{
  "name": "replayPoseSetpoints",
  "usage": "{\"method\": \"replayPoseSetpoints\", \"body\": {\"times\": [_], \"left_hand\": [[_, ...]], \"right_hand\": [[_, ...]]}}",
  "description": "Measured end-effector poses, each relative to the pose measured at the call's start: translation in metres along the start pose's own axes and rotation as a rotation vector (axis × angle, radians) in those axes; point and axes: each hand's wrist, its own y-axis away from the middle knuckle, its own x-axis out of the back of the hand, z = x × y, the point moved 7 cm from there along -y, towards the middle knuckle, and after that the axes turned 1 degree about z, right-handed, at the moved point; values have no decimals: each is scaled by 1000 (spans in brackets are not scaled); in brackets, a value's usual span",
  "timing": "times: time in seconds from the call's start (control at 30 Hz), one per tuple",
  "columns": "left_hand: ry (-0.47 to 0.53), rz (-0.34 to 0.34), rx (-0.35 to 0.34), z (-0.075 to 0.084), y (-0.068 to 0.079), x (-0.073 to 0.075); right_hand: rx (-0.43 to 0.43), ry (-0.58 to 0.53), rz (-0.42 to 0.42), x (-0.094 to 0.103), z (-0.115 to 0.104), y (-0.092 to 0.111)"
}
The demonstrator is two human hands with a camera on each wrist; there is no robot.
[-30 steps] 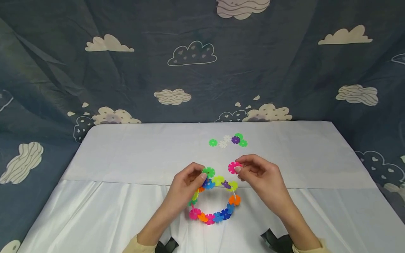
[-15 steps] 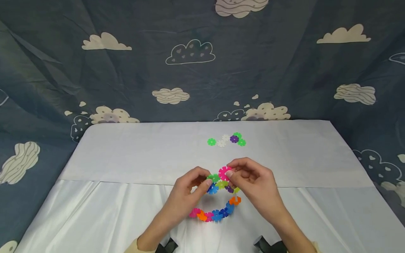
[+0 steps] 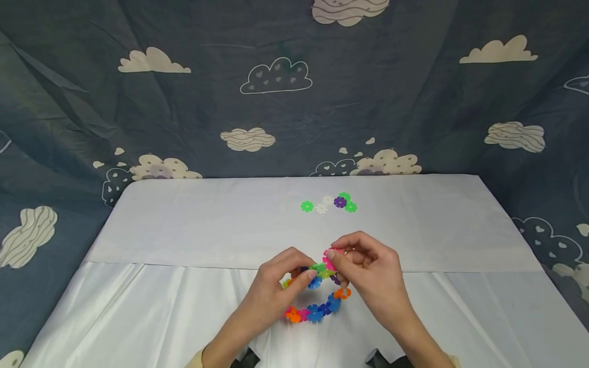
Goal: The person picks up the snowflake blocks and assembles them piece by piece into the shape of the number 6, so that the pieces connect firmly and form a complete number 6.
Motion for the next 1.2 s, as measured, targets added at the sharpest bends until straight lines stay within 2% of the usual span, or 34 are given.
{"method": "replayPoseSetpoints", "body": {"times": [0.17, 0.33, 0.47, 0.67, 0.9, 1.13, 1.2], "left_hand": [[16, 32, 35, -3, 0, 2], [96, 62, 49, -6, -1, 5], [126, 64, 55, -6, -2, 4], [104, 73, 92, -8, -2, 4], [88, 104, 40, -8, 0, 5], [102, 131, 70, -9, 0, 6], [93, 139, 52, -8, 0, 7]], "right_hand": [[11, -31, -12, -3, 1, 1], [74, -72, -136, -8, 0, 0], [78, -115, -189, -10, 5, -3], [90, -118, -168, -9, 10, -5], [172, -36, -134, -10, 5, -4], [161, -60, -128, -13, 8, -5], [161, -87, -130, -14, 9, -6]]}}
